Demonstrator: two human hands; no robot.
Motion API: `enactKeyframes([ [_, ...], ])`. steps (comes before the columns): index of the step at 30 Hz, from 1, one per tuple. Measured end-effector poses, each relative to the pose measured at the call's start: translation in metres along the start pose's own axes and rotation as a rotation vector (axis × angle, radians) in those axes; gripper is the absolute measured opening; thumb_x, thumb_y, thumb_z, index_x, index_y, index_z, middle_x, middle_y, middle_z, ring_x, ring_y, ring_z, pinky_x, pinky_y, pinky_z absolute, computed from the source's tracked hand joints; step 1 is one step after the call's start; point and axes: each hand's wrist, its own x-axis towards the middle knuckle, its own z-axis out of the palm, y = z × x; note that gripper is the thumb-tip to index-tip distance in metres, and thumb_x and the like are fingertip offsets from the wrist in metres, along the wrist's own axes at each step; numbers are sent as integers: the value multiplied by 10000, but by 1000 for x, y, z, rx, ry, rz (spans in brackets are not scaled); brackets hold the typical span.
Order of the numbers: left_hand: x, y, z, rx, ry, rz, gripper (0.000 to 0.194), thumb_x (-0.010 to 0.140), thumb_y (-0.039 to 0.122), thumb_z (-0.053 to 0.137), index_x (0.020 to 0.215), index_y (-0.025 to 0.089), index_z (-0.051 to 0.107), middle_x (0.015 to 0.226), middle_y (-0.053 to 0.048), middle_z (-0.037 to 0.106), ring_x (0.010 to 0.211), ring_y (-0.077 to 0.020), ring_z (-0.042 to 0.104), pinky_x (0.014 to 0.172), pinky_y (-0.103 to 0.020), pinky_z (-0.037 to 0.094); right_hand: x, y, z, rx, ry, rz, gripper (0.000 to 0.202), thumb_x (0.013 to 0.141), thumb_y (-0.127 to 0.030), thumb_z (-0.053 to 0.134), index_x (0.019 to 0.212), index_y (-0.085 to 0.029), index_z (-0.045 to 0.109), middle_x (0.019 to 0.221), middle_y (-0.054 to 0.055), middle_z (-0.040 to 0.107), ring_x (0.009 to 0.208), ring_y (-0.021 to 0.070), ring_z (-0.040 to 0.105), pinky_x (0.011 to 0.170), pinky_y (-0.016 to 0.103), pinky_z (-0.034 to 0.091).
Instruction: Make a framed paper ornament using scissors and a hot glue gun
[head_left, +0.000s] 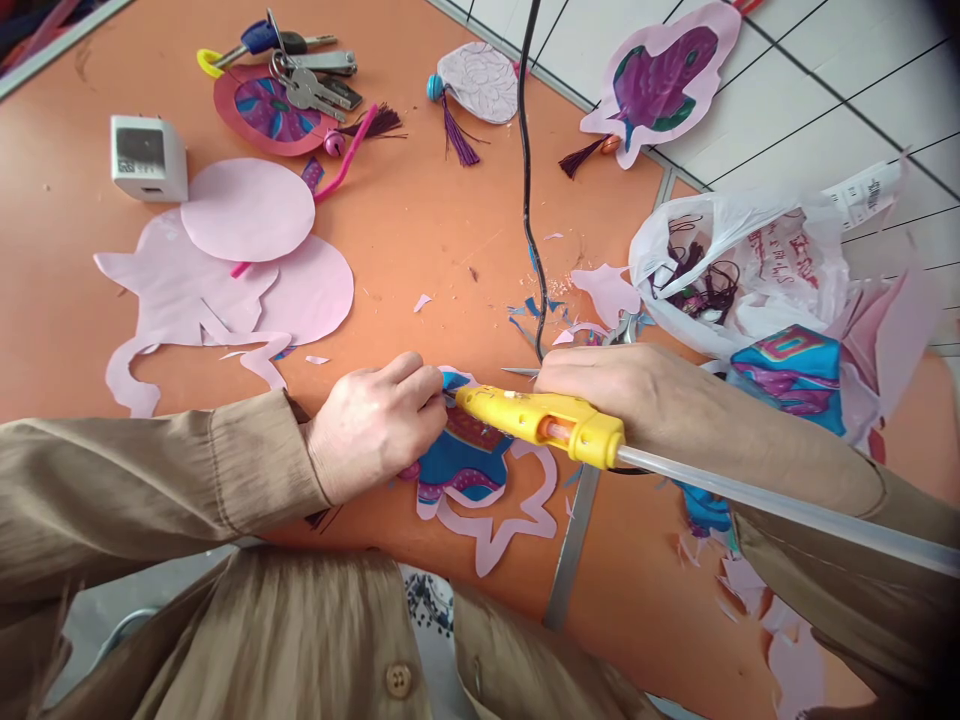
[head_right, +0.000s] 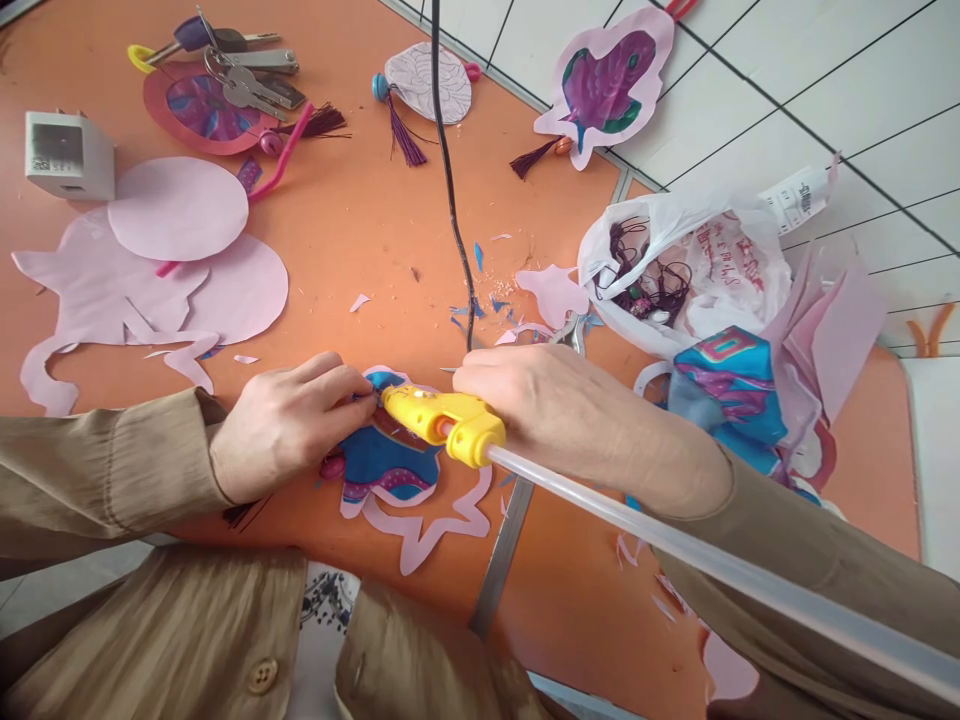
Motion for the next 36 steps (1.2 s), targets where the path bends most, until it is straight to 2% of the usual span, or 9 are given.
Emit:
enactKeyframes([
  [5, 0, 0, 1, 0, 8, 1, 231, 961, 132, 465, 886, 166, 681, 840, -40, 654, 754, -156, 536, 483, -248, 327, -3, 3, 3, -1, 26, 13, 177, 864, -207, 476, 691, -201, 440, 658, -20, 499, 571, 123, 438, 541, 258, 246],
  [10, 1, 0, 1, -9, 7, 0, 215, 959, 124, 468, 898, 164, 670, 841, -40, 650, 748, -153, 544, 486, -247, 331, -3, 5, 4, -3, 44, -15, 230, 865, -246, 508, 666, -205, 402, 627, -23, 483, 550, 119, 416, 518, 261, 218],
  [16, 1, 2, 1, 6, -3, -4, 245, 963, 125, 446, 885, 173, 674, 848, -40, 660, 753, -165, 561, 480, -265, 349, -4, 6, 5, 15, 9, 11, 215, 869, -216, 494, 669, -203, 415, 628, -27, 473, 541, 112, 417, 522, 263, 223],
  [22, 1, 1, 0, 4, 2, -6, 255, 965, 133, 450, 861, 177, 679, 869, -36, 674, 764, -156, 564, 497, -252, 361, -6, 13, 14, 12, 30, -28, 236, 895, -268, 554, 693, -201, 454, 649, -37, 458, 574, 114, 432, 549, 267, 245],
  [30, 0, 0, 0, 37, -17, 7, 221, 959, 142, 472, 887, 170, 679, 845, -33, 672, 748, -147, 563, 490, -245, 345, -7, 4, 2, -4, 32, 0, 233, 882, -196, 454, 662, -205, 378, 630, -38, 437, 547, 111, 395, 547, 267, 240],
  [36, 1, 1, 1, 13, 16, 0, 246, 960, 124, 453, 872, 174, 677, 843, -32, 674, 748, -159, 569, 483, -254, 349, -4, 7, 8, -2, 43, -14, 257, 884, -217, 510, 669, -212, 371, 630, -41, 439, 576, 128, 425, 559, 267, 257],
])
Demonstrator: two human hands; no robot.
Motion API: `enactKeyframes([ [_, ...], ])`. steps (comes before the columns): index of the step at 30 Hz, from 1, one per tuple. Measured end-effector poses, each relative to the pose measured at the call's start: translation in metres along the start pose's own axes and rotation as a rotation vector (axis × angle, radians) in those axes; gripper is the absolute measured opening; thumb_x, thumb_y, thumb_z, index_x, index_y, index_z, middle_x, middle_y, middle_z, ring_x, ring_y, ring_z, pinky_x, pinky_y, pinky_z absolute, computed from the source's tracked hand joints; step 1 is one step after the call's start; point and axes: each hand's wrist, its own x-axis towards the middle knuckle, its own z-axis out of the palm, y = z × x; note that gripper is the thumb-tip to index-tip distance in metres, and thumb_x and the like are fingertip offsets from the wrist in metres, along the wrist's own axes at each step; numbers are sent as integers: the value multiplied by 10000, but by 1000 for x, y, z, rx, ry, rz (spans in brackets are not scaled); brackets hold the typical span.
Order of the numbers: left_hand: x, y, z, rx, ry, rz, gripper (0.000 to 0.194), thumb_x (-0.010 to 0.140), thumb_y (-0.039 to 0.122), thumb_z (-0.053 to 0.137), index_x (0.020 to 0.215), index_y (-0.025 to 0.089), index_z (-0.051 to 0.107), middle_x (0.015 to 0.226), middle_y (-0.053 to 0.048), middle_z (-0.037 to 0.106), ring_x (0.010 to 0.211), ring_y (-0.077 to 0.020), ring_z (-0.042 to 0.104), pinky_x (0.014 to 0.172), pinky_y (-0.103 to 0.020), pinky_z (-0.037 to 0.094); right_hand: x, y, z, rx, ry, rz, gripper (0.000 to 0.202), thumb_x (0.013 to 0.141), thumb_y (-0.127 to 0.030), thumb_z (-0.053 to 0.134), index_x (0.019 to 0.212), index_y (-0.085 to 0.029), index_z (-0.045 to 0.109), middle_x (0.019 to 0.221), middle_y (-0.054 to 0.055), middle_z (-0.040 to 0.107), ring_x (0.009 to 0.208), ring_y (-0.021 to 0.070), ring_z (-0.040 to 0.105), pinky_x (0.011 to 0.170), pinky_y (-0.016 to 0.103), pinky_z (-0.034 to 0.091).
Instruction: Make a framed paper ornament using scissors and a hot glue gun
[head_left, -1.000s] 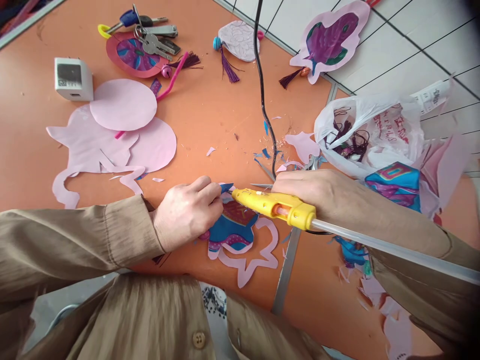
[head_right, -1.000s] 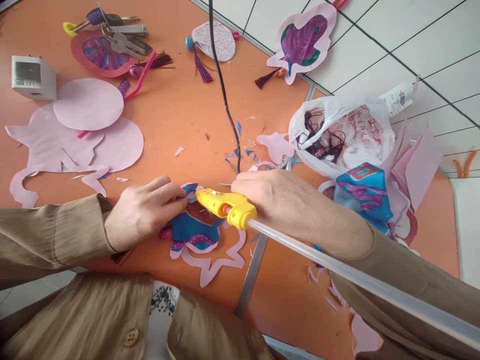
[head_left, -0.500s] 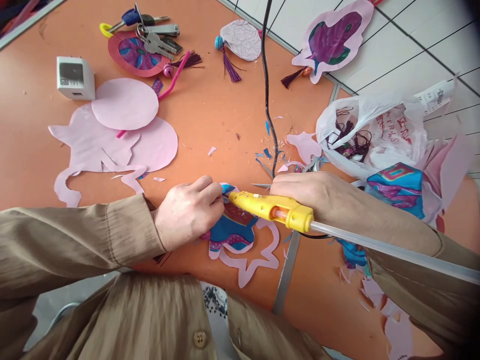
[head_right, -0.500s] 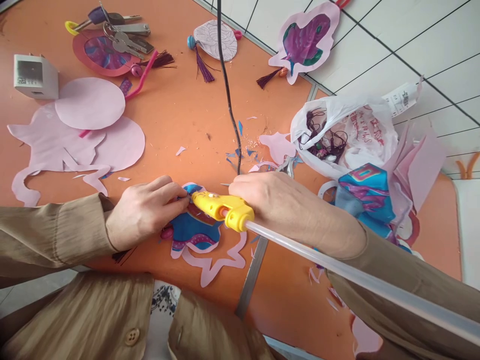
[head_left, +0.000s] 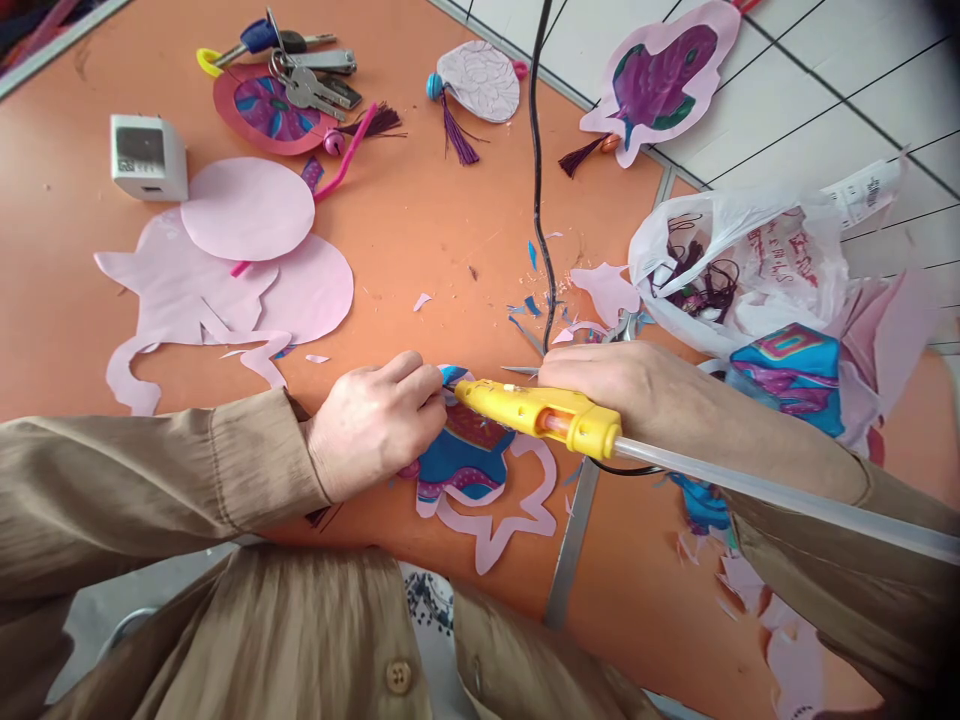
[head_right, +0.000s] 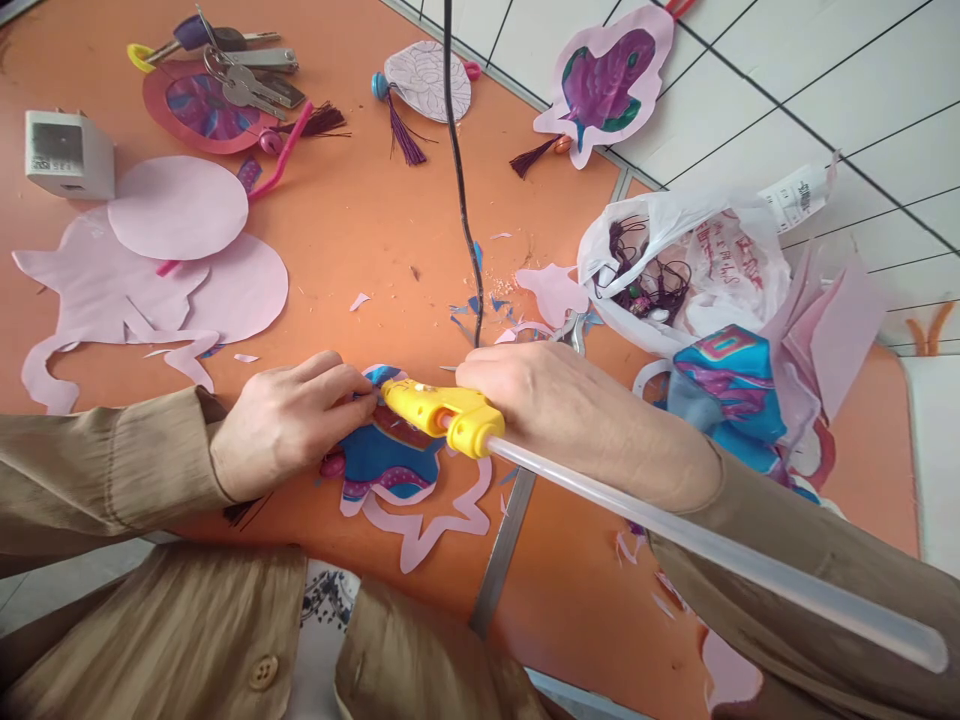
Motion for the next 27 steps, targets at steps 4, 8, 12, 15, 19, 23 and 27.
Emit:
enactKeyframes([
  [4, 0, 1, 0, 4, -2, 2, 232, 953, 122, 465, 883, 172, 680, 842, -32, 674, 744, -163, 570, 476, -261, 352, -1, 0, -3, -37, 5, -5, 239, 868, -174, 473, 654, -208, 373, 613, -45, 436, 526, 113, 411, 528, 253, 244],
  [8, 0, 1, 0, 13, 10, 15, 230, 950, 125, 465, 871, 165, 677, 839, -34, 672, 742, -158, 569, 479, -258, 352, 0, -2, -5, -61, -3, -23, 242, 873, -198, 476, 653, -206, 376, 611, -44, 438, 517, 108, 419, 508, 243, 238],
  [12, 0, 0, 0, 16, 12, 7, 237, 954, 125, 456, 859, 163, 670, 817, -33, 658, 729, -160, 561, 474, -265, 350, 2, -4, -5, -62, 1, -30, 266, 882, -216, 471, 640, -208, 362, 596, -42, 437, 499, 107, 403, 499, 250, 218],
  [15, 0, 0, 0, 0, 3, 9, 239, 953, 125, 459, 853, 166, 672, 837, -36, 666, 741, -168, 572, 472, -271, 359, 1, -4, -8, -66, -1, -14, 236, 868, -165, 441, 645, -204, 375, 612, -40, 442, 523, 106, 424, 529, 247, 253],
  [19, 0, 1, 0, -5, 4, 0, 237, 945, 118, 475, 829, 170, 676, 833, -29, 675, 737, -169, 581, 470, -270, 363, 0, -4, -8, -72, -9, 1, 219, 858, -157, 435, 653, -205, 374, 625, -37, 446, 535, 111, 437, 533, 246, 257],
  [23, 1, 1, 1, -4, 8, -2, 245, 951, 116, 465, 865, 176, 686, 838, -26, 680, 740, -164, 587, 467, -264, 357, 2, -4, -5, -75, 4, -35, 259, 879, -219, 454, 640, -213, 354, 593, -38, 441, 490, 113, 398, 494, 252, 208],
  [27, 1, 1, 0, -2, 8, 1, 246, 948, 112, 469, 846, 174, 684, 829, -27, 676, 736, -166, 581, 468, -269, 355, 3, -3, -6, -105, 19, -34, 259, 883, -207, 462, 640, -207, 374, 608, -29, 458, 516, 119, 434, 512, 247, 235],
])
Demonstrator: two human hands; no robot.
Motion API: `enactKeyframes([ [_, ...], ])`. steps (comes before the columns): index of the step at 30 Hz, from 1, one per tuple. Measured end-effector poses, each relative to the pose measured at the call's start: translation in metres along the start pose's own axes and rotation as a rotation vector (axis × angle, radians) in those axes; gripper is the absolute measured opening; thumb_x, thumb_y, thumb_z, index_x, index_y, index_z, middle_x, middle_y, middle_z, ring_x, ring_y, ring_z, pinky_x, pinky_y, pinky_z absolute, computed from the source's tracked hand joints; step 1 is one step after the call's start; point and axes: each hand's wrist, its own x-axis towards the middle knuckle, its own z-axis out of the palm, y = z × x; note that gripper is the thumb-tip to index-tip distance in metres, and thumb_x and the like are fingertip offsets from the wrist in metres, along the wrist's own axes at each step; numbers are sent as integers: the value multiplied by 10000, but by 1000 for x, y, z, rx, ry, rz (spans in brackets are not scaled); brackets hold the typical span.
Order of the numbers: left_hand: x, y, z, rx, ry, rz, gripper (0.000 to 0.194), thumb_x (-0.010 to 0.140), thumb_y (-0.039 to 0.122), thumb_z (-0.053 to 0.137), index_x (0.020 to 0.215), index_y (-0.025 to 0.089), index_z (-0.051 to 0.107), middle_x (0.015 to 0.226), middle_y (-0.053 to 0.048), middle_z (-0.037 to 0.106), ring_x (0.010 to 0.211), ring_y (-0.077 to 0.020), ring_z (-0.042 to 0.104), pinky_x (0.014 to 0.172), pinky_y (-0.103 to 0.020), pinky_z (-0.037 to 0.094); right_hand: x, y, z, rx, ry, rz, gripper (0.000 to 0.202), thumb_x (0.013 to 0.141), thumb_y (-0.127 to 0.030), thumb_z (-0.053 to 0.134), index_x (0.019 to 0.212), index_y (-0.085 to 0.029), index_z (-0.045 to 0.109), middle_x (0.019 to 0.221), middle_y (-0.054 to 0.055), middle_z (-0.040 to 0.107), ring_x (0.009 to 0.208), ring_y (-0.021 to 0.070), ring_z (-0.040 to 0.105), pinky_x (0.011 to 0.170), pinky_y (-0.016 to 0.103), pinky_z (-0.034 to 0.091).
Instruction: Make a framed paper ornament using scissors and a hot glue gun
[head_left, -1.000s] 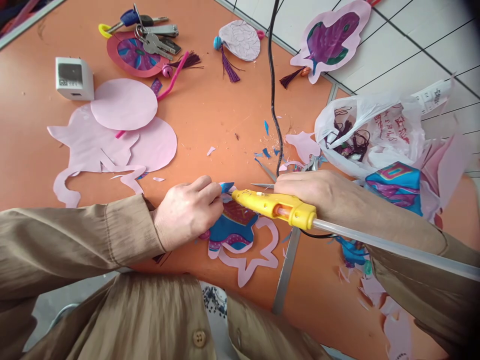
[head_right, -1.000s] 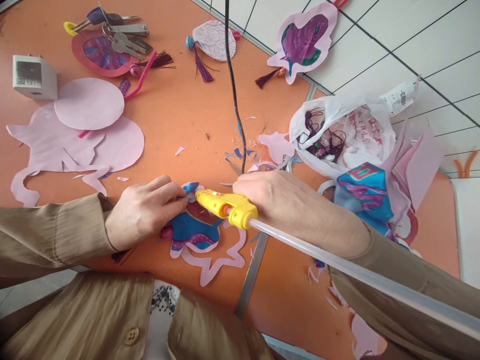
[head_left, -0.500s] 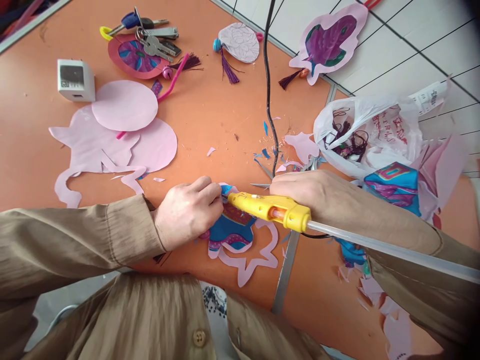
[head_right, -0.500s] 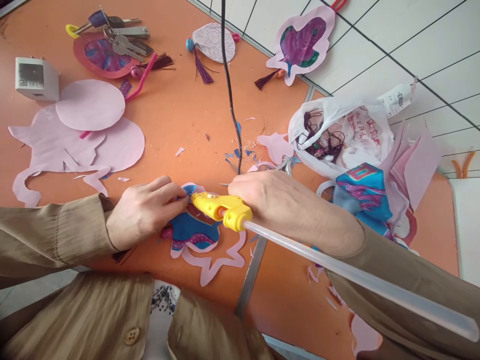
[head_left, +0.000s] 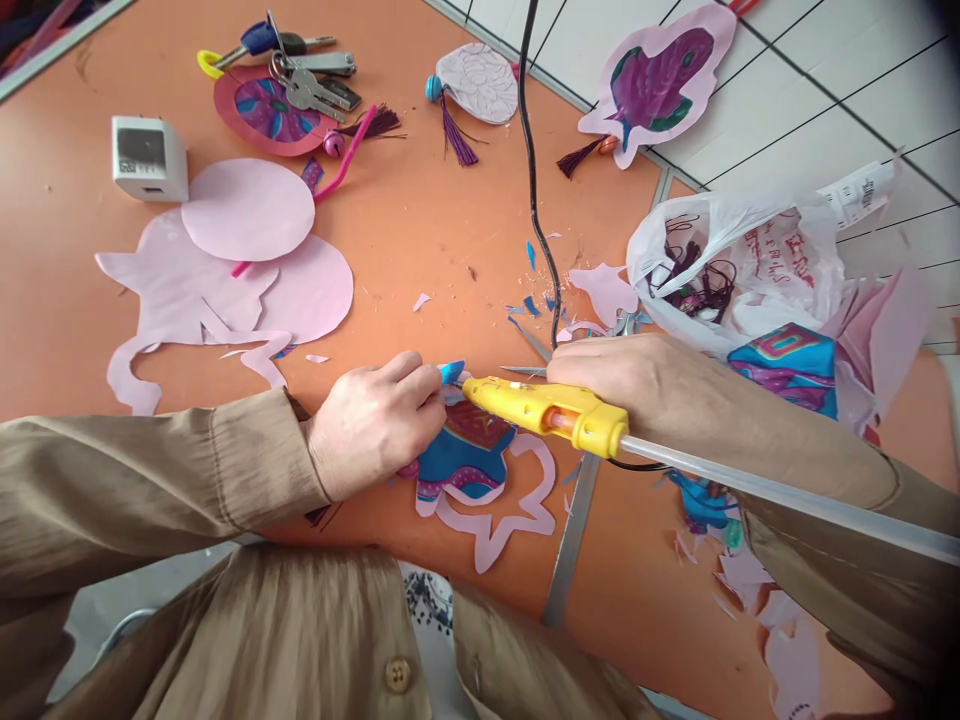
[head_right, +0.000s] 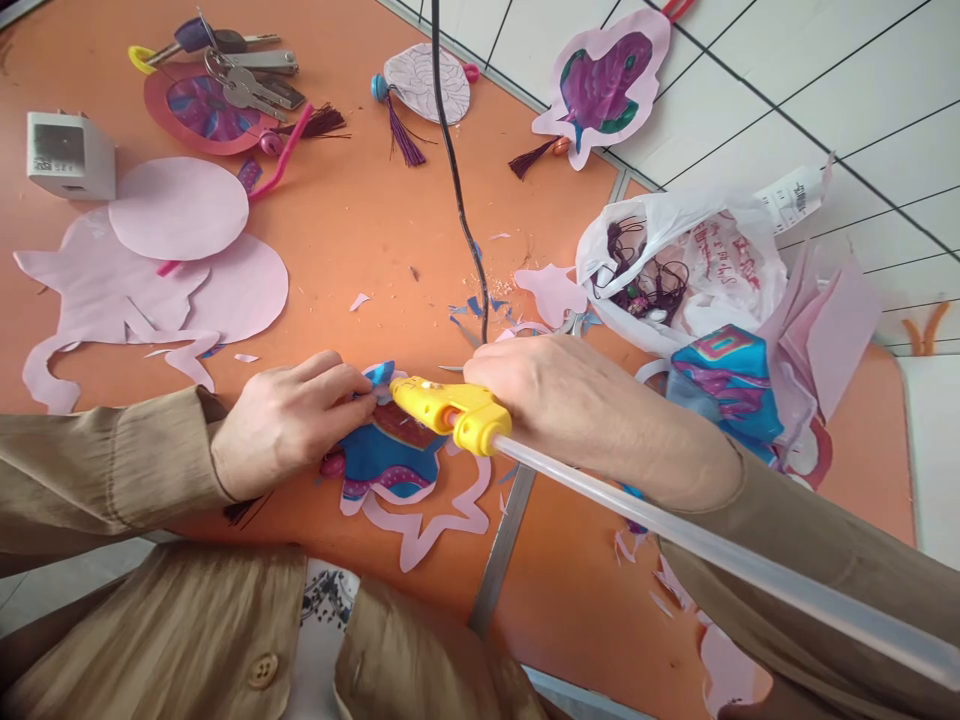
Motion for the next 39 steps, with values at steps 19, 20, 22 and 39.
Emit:
enactKeyframes([
  [19, -1, -1, 0, -25, -34, -2, 248, 964, 124, 446, 892, 166, 680, 861, -45, 648, 768, -164, 540, 486, -254, 342, 2, -3, -3, 16, -40, 48, 225, 847, -160, 485, 644, -204, 398, 603, -42, 458, 508, 105, 394, 537, 258, 222],
  [20, -1, -1, 0, -23, -31, 3, 251, 962, 120, 445, 891, 165, 682, 855, -46, 647, 765, -167, 539, 485, -256, 342, 1, -2, -3, 19, -44, 48, 214, 841, -156, 480, 651, -205, 395, 607, -42, 453, 514, 105, 400, 540, 258, 227],
  [22, -1, -1, -1, -14, -28, 7, 250, 954, 112, 451, 886, 167, 686, 845, -44, 648, 757, -171, 540, 482, -261, 336, -1, 0, -2, 26, -58, 49, 199, 836, -151, 467, 660, -207, 391, 617, -41, 448, 526, 106, 414, 546, 256, 237],
  [39, 0, 0, 0, 13, 4, 8, 242, 937, 104, 477, 822, 164, 681, 816, -37, 664, 729, -161, 559, 472, -254, 333, -2, -4, -8, -2, -131, 99, 195, 852, -172, 435, 667, -204, 381, 639, -37, 456, 537, 107, 424, 539, 259, 243],
])
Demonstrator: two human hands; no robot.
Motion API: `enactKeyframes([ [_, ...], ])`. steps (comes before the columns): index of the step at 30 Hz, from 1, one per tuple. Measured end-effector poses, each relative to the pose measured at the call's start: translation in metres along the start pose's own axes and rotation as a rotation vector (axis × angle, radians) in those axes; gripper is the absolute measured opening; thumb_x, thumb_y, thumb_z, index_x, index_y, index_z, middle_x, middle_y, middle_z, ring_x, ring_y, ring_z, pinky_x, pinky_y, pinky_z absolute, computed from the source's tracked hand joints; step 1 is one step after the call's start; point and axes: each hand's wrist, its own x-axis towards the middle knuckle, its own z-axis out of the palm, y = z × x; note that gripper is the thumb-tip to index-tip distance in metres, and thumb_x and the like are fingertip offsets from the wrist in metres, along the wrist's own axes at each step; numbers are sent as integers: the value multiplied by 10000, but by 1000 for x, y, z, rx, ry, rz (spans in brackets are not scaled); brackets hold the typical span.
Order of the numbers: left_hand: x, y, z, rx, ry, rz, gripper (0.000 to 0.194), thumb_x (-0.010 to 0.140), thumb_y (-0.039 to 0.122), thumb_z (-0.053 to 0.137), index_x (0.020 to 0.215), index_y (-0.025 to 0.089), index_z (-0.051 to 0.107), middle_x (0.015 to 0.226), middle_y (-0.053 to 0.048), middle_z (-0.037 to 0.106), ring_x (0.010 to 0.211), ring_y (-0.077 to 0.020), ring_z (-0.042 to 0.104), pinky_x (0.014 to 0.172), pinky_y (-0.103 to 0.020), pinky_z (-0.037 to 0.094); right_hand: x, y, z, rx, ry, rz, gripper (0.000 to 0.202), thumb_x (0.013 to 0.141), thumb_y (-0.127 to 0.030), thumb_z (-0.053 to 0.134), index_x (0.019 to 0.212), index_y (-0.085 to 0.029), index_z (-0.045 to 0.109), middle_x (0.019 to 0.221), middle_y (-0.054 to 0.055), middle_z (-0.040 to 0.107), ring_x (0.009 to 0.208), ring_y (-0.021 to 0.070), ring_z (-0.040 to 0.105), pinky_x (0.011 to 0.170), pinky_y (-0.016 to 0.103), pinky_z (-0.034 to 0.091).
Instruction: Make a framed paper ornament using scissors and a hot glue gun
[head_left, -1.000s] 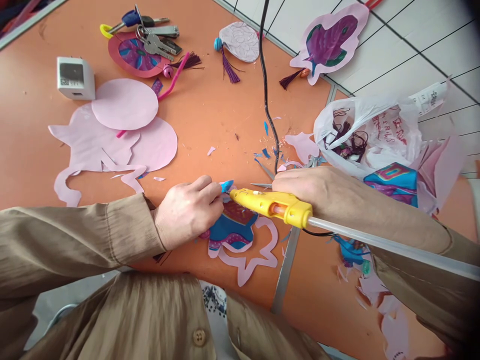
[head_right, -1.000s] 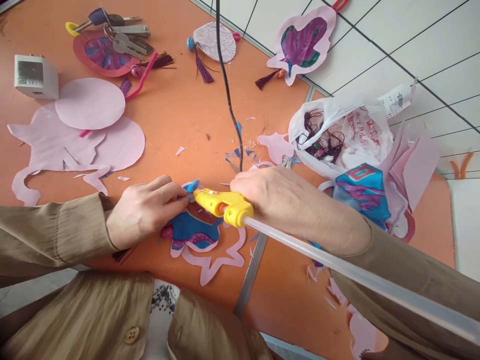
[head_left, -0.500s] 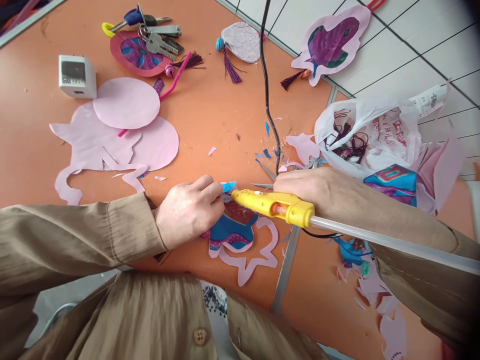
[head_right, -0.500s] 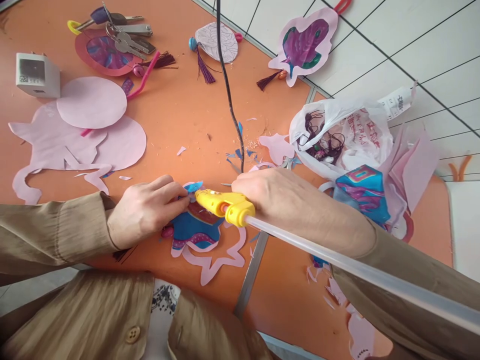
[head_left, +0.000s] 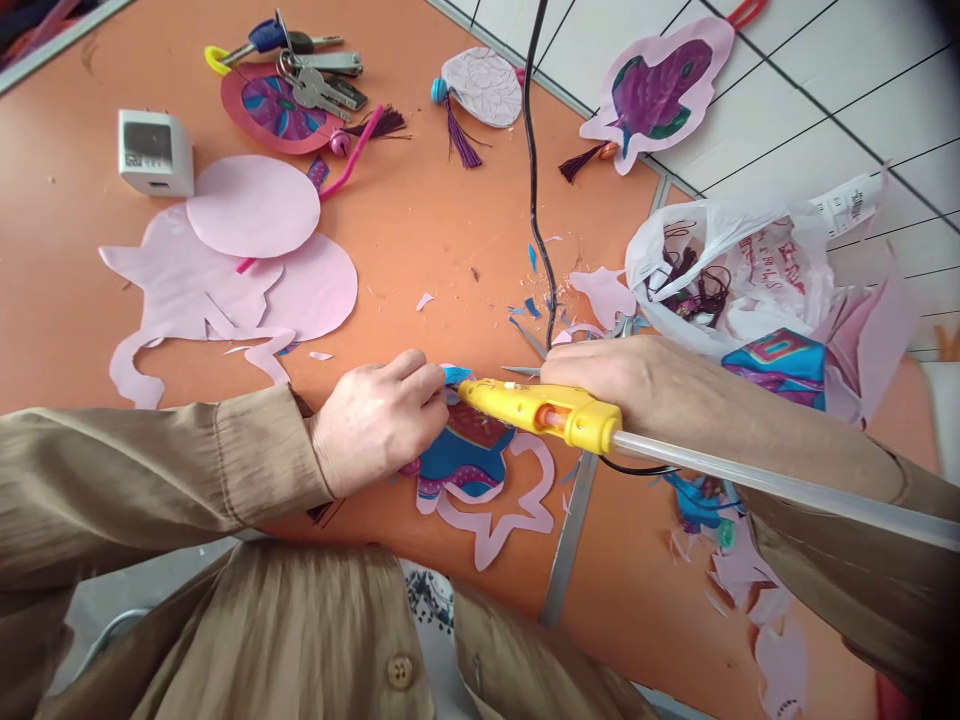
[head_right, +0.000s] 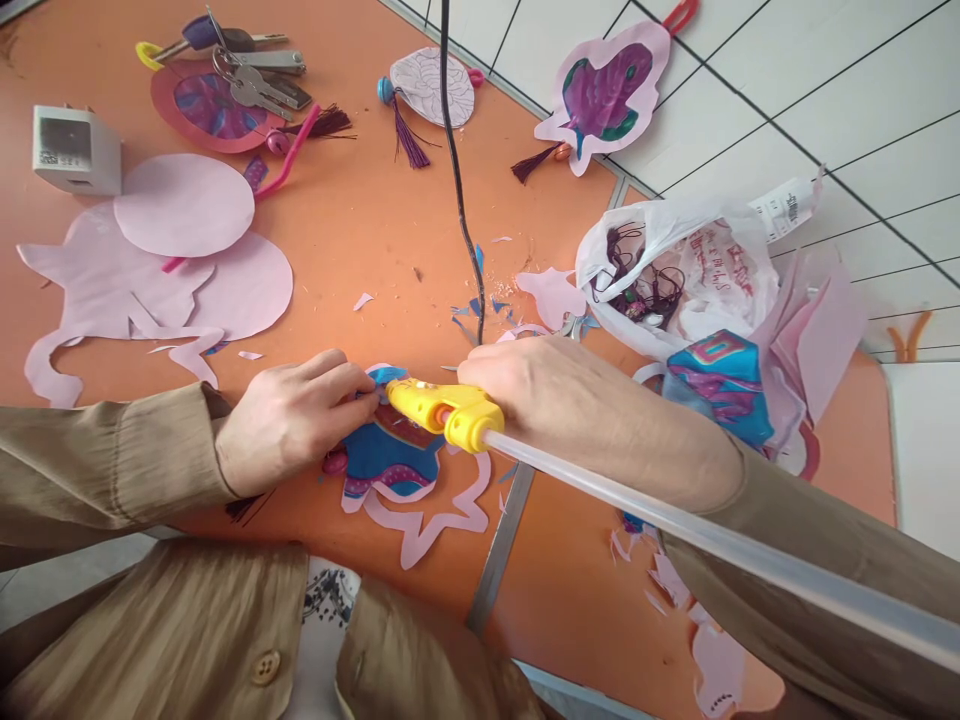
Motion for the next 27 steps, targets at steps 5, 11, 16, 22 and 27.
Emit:
enactKeyframes([
  [5, -1, 1, 1, 11, -20, -28, 266, 945, 114, 455, 797, 163, 670, 825, -48, 656, 744, -161, 555, 475, -250, 341, 0, 2, 0, 0, -12, 35, 201, 854, -199, 448, 663, -206, 385, 643, -26, 459, 552, 116, 421, 547, 272, 233],
  [11, -1, -1, -1, -19, -31, -4, 238, 954, 113, 456, 857, 152, 670, 842, -49, 646, 751, -163, 553, 477, -248, 352, 1, 1, 0, 4, -9, 28, 194, 842, -189, 449, 661, -206, 380, 639, -28, 448, 545, 114, 409, 545, 266, 235],
  [16, -1, -1, -1, -22, -44, -2, 265, 955, 111, 442, 842, 165, 675, 835, -47, 650, 745, -171, 553, 471, -265, 354, 2, 1, 1, 24, 26, 2, 236, 866, -197, 446, 643, -205, 367, 617, -33, 439, 530, 109, 396, 544, 266, 226],
  [22, -1, 0, 0, -7, -41, -16, 230, 945, 117, 477, 839, 162, 677, 845, -45, 669, 756, -161, 563, 481, -246, 339, 2, 3, 3, 7, 5, 8, 199, 857, -193, 443, 667, -209, 383, 636, -36, 445, 544, 115, 419, 546, 265, 239],
  [27, -1, 0, -1, -27, -72, -15, 279, 960, 111, 427, 844, 162, 676, 846, -56, 651, 764, -164, 549, 476, -243, 368, -1, 1, 1, 43, 24, 11, 200, 847, -205, 446, 656, -210, 384, 618, -40, 443, 535, 117, 419, 542, 273, 232],
])
